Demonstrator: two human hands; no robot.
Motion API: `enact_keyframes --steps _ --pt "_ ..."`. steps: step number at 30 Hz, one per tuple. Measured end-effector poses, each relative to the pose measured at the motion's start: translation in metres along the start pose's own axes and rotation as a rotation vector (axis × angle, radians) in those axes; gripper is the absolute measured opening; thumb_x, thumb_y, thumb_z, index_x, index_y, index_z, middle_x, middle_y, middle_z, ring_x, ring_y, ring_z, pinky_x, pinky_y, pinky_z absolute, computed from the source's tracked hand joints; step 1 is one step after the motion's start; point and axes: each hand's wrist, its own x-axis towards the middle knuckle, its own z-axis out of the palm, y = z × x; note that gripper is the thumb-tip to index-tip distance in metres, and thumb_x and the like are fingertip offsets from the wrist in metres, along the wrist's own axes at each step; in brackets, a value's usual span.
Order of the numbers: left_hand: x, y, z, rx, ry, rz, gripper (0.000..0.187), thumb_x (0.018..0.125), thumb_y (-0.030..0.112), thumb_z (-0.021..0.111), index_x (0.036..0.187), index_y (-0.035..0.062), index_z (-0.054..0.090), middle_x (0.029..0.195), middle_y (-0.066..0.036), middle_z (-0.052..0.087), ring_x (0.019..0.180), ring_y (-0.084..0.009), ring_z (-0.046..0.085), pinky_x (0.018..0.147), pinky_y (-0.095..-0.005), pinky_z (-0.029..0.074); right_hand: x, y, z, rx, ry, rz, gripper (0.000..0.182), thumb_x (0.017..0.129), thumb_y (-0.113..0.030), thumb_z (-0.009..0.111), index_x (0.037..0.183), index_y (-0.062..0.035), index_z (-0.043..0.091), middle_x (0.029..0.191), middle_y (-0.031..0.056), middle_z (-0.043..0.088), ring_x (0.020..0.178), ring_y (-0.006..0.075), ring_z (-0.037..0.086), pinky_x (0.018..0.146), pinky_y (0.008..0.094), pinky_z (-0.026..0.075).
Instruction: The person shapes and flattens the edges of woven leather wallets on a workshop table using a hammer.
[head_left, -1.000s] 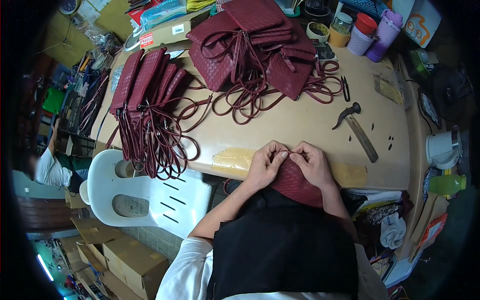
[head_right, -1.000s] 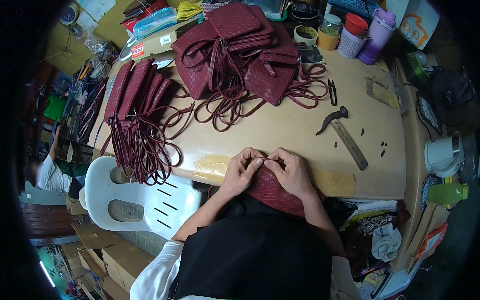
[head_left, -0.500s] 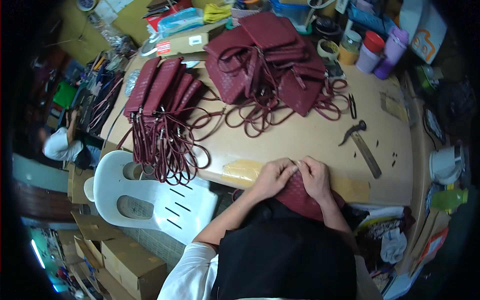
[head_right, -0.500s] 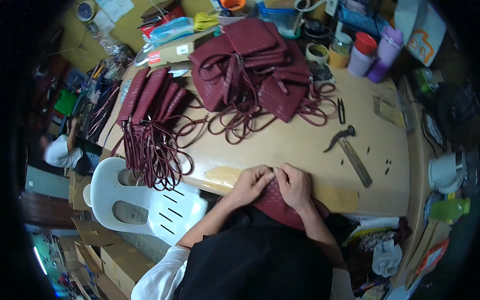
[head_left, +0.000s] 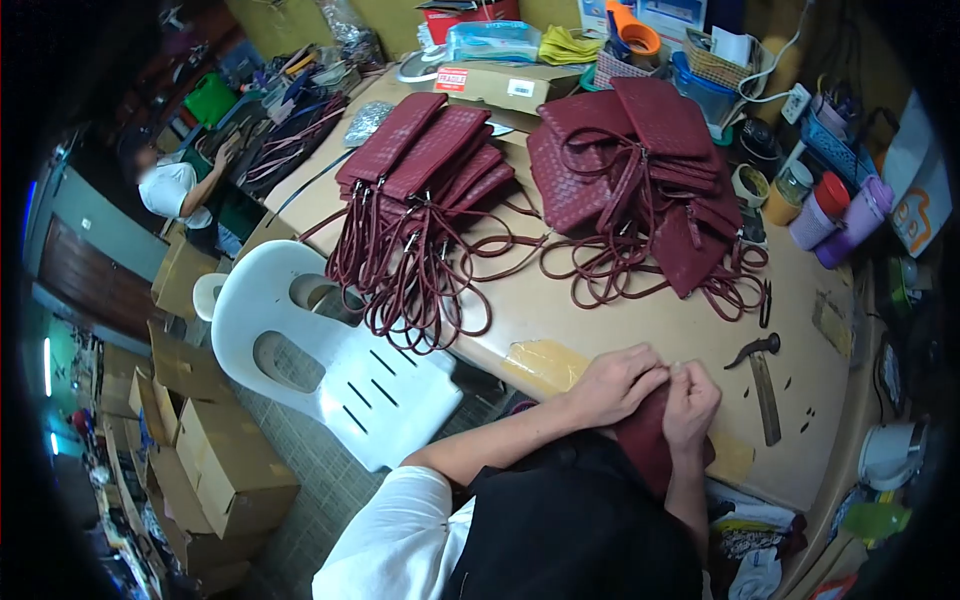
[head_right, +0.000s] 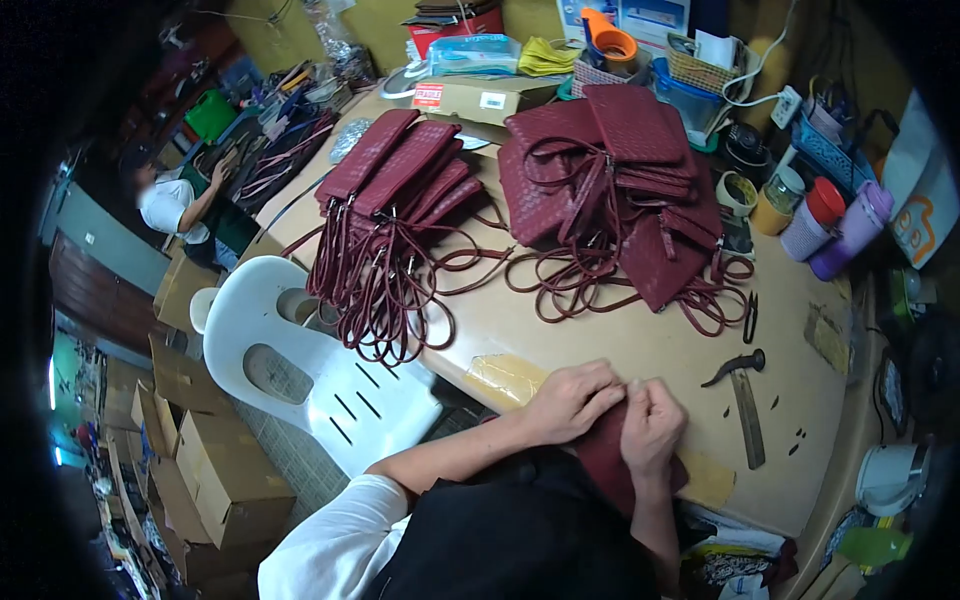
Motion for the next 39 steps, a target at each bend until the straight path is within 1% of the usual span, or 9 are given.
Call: enact_keyframes --steps 3,5,10,12,18,24,29,34,39 --pt "0.026 -0.004 0.002 0.229 -0.137 -0.150 0.016 0.091 0.016 0.057 0.094 0.0014 0.061 0.085 -0.017 0.060 0.080 -0.0386 0.060 0.072 -0.0429 0.048 0.018 0.018 0.002 -0.033 -0.043 0.030 0.034 0.098 -0.021 0.050 0.073 0.0017 0.048 0.056 0.0157 0.039 0.052 0.0201 0.038 0.051 0.0382 0.035" --pt "0.021 -0.030 0.012 0.194 -0.120 -0.132 0.016 0.091 0.016 0.057 0.093 0.0009 0.060 0.085 -0.017 0.060 0.080 -0.0382 0.060 0.071 -0.0431 0.048 0.020 0.049 0.011 0.000 -0.106 0.057 0.035 0.099 -0.023 0.048 0.074 0.0018 0.047 0.057 0.0163 0.039 0.053 0.0206 0.037 0.052 0.0393 0.035" --pt "0.006 -0.028 0.017 0.095 0.001 -0.077 0.019 0.093 0.018 0.056 0.090 -0.0004 0.058 0.083 -0.017 0.060 0.079 -0.0375 0.060 0.068 -0.0437 0.047 0.019 0.053 0.013 -0.088 -0.120 0.042 0.036 0.100 -0.022 0.047 0.074 0.0026 0.046 0.057 0.0171 0.039 0.053 0.0227 0.037 0.052 0.0403 0.034" --pt "0.009 -0.025 0.014 0.006 -0.167 -0.257 0.023 0.095 0.021 0.054 0.088 0.0000 0.057 0.079 -0.019 0.058 0.076 -0.0376 0.059 0.067 -0.0433 0.046 0.016 0.049 0.012 -0.072 -0.134 0.013 0.036 0.100 -0.022 0.046 0.074 0.0029 0.046 0.057 0.0175 0.039 0.052 0.0235 0.038 0.052 0.0407 0.034" --pt "0.019 -0.039 0.008 -0.183 -0.332 -0.335 0.028 0.098 0.028 0.049 0.090 0.0019 0.056 0.073 -0.021 0.057 0.072 -0.0397 0.057 0.067 -0.0427 0.045 0.014 0.042 0.011 0.018 -0.176 0.059 0.038 0.101 -0.025 0.043 0.076 0.0037 0.048 0.060 0.0196 0.042 0.054 0.0274 0.042 0.055 0.0416 0.036" --pt "0.004 -0.038 0.014 -0.017 -0.129 -0.218 0.026 0.098 0.026 0.050 0.088 0.0020 0.055 0.073 -0.022 0.056 0.072 -0.0430 0.057 0.065 -0.0461 0.045 0.011 0.041 0.012 0.003 -0.184 0.058 0.041 0.102 -0.030 0.039 0.080 0.0036 0.048 0.064 0.0209 0.043 0.058 0.0292 0.044 0.059 0.0420 0.038" --pt "0.004 -0.036 0.014 0.105 -0.166 -0.222 0.027 0.097 0.026 0.050 0.085 0.0018 0.053 0.070 -0.022 0.055 0.067 -0.0416 0.056 0.061 -0.0451 0.044 0.011 0.048 0.009 0.002 -0.226 0.077 0.043 0.102 -0.030 0.040 0.077 0.0042 0.049 0.063 0.0214 0.043 0.058 0.0297 0.041 0.058 0.0420 0.037" --pt "0.003 -0.041 0.006 -0.137 -0.224 -0.192 0.022 0.097 0.022 0.048 0.089 0.0021 0.053 0.069 -0.019 0.053 0.063 -0.0360 0.054 0.061 -0.0407 0.043 0.009 0.043 0.012 -0.014 -0.175 0.051 0.042 0.101 -0.029 0.043 0.076 0.0039 0.050 0.062 0.0204 0.042 0.056 0.0275 0.040 0.056 0.0416 0.036" --pt "0.002 -0.047 0.005 -0.112 -0.250 -0.139 0.020 0.097 0.020 0.048 0.095 0.0010 0.054 0.075 -0.020 0.058 0.071 -0.0383 0.058 0.065 -0.0429 0.045 0.010 0.035 0.013 -0.051 -0.152 0.034 0.040 0.100 -0.028 0.046 0.075 0.0027 0.048 0.060 0.0197 0.042 0.055 0.0270 0.040 0.055 0.0413 0.036"
